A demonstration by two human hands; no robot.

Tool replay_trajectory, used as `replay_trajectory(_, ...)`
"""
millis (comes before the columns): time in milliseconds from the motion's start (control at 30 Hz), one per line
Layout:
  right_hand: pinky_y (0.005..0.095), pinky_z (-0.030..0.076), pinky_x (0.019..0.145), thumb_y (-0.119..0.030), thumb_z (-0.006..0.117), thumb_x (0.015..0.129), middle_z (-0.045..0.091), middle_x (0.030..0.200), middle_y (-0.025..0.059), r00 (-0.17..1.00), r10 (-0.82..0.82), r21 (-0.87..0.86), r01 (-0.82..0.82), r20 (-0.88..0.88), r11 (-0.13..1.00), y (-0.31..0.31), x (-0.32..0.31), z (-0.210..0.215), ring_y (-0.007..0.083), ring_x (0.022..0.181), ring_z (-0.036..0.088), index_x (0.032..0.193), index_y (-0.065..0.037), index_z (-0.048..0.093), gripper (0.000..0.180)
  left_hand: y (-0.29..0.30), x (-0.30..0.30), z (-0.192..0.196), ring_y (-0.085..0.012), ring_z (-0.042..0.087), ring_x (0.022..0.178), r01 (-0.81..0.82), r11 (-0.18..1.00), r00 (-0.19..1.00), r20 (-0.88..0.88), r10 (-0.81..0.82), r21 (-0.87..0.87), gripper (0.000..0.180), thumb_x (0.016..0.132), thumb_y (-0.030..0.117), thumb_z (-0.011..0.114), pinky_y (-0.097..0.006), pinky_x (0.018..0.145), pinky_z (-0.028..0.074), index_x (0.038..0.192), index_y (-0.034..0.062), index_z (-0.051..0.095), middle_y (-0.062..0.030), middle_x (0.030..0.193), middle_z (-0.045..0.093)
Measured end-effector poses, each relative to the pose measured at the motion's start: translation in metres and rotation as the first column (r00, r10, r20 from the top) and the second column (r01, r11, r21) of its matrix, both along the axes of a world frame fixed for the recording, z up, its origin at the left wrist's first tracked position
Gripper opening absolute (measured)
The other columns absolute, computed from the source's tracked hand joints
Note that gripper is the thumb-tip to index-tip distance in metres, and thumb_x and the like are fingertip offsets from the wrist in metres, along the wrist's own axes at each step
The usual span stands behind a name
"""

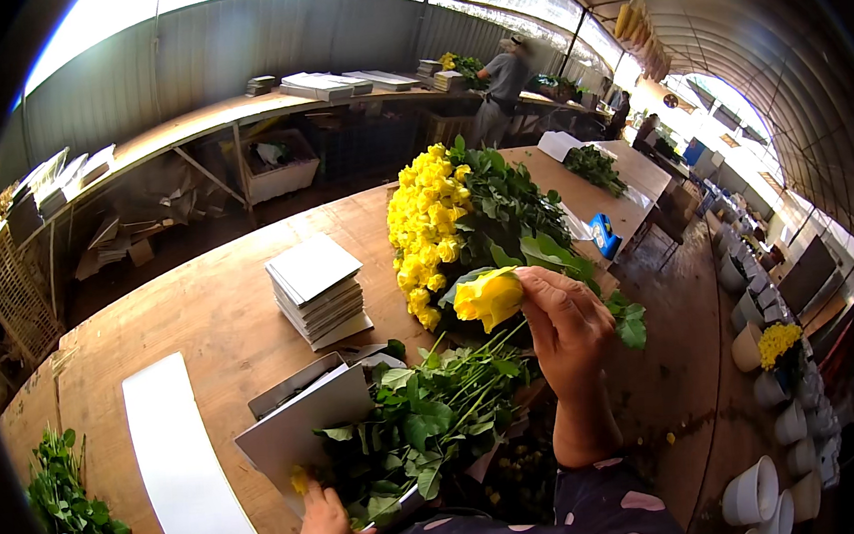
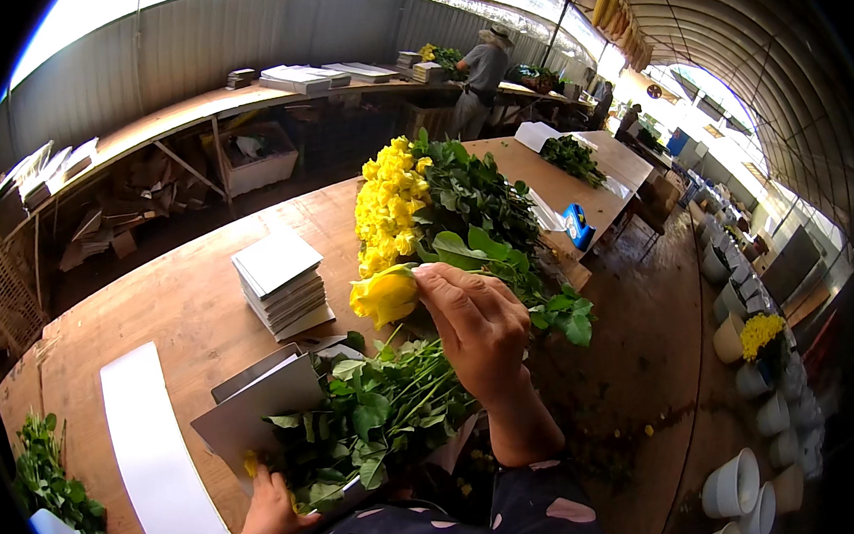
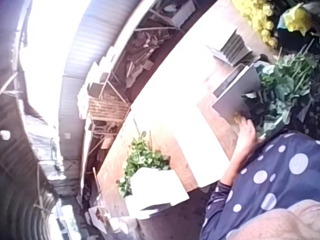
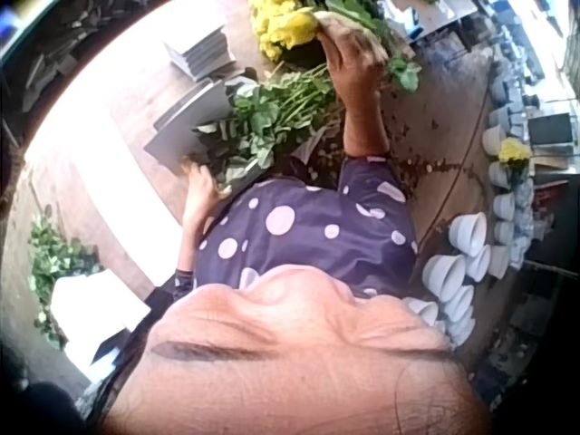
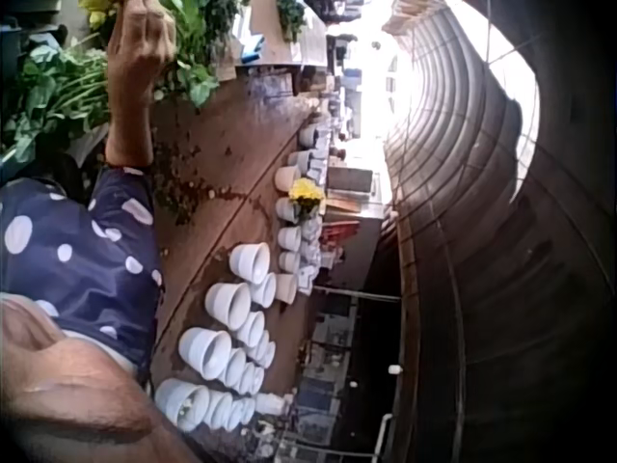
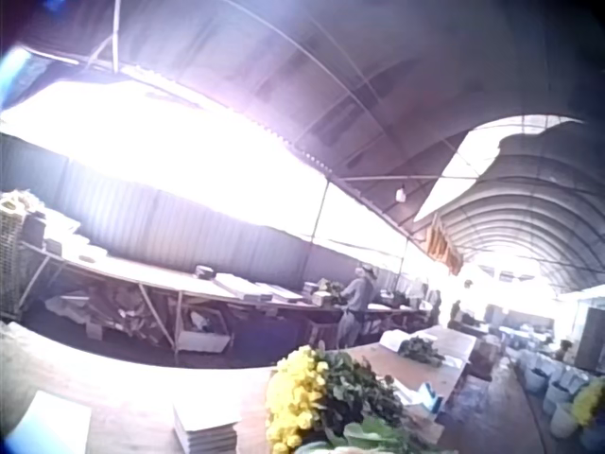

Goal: The person arranges yellow roses into a white rectangular box, placing them one by one and adjusting their positions. They also handle white wrapping paper and a small packet, placing them inside the box with the flowers.

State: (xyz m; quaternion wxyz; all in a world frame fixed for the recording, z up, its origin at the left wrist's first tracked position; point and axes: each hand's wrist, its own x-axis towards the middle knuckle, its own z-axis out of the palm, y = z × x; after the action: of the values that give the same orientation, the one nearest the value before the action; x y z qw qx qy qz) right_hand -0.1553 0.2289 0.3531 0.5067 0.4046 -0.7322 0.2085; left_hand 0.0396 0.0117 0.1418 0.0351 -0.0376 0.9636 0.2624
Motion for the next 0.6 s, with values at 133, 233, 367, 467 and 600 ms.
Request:
replay_trajectory(133, 0.0302, 0.048, 0.065, -0.005, 0.064, 0.071, 0.064, 0.088, 0.0061, 0.996, 0.057, 0.058, -0.061, 0.076, 0.996, -0.016, 0.002, -0.003, 0.0212, 0.074, 0.062, 0.095, -0.006, 0.062, 0.025, 0.000, 0.000, 0.008, -0.0463, 0.032, 0.113, -0.026, 0.997, 0.994, 0.104, 0.018, 0.076, 0.085, 0.049, 0.034, 0.080, -0.041, 0.095, 0.034, 0.104, -0.0148, 0.037, -0.0369, 0.123, 0.024)
replay_trajectory(233, 0.0304, 0.050, 0.063, 0.000, 0.066, 0.069, 0.064, 0.083, 0.0094, 0.983, 0.080, 0.062, -0.091, 0.166, 0.994, -0.030, 0.000, -0.009, 0.0237, 0.071, 0.062, 0.087, -0.003, 0.063, 0.019, 0.001, 0.001, 0.004, -0.0463, 0.032, 0.112, -0.006, 0.999, 0.997, 0.075, 0.003, 0.037, 0.086, 0.049, 0.034, 0.080, -0.041, 0.095, 0.034, 0.104, -0.0148, 0.036, -0.0362, 0.123, 0.025)
replay_trajectory(367, 0.0308, 0.048, 0.063, -0.006, 0.063, 0.071, 0.063, 0.087, 0.0060, 0.974, 0.075, 0.108, -0.100, 0.215, 0.989, -0.033, -0.004, -0.017, 0.0222, 0.072, 0.061, 0.096, -0.007, 0.062, 0.026, 0.002, 0.002, 0.009, -0.0462, 0.033, 0.112, -0.015, 0.999, 0.997, 0.082, 0.011, 0.052, 0.085, 0.049, 0.034, 0.080, -0.041, 0.095, 0.034, 0.104, -0.0145, 0.037, -0.0360, 0.122, 0.026)
replay_trajectory(467, 0.0310, 0.048, 0.062, -0.004, 0.060, 0.071, 0.063, 0.087, 0.0068, 0.974, 0.078, 0.120, -0.106, 0.212, 0.987, -0.036, -0.010, -0.021, 0.0224, 0.071, 0.061, 0.097, -0.007, 0.062, 0.026, 0.003, -0.002, 0.010, -0.0463, 0.033, 0.111, -0.007, 1.000, 0.998, 0.060, 0.005, 0.026, 0.083, 0.050, 0.033, 0.080, -0.041, 0.094, 0.034, 0.103, -0.0142, 0.037, -0.0361, 0.121, 0.026)
replay_trajectory(600, 0.0305, 0.049, 0.060, -0.001, 0.066, 0.068, 0.063, 0.084, 0.0079, 0.970, 0.076, 0.122, -0.107, 0.232, 0.987, -0.043, -0.004, -0.019, 0.0234, 0.070, 0.062, 0.089, -0.004, 0.062, 0.022, 0.004, -0.001, 0.017, -0.0467, 0.034, 0.110, -0.005, 0.998, 0.997, 0.078, 0.000, 0.064, 0.080, 0.050, 0.031, 0.080, -0.042, 0.094, 0.035, 0.102, -0.0139, 0.037, -0.0363, 0.120, 0.027)
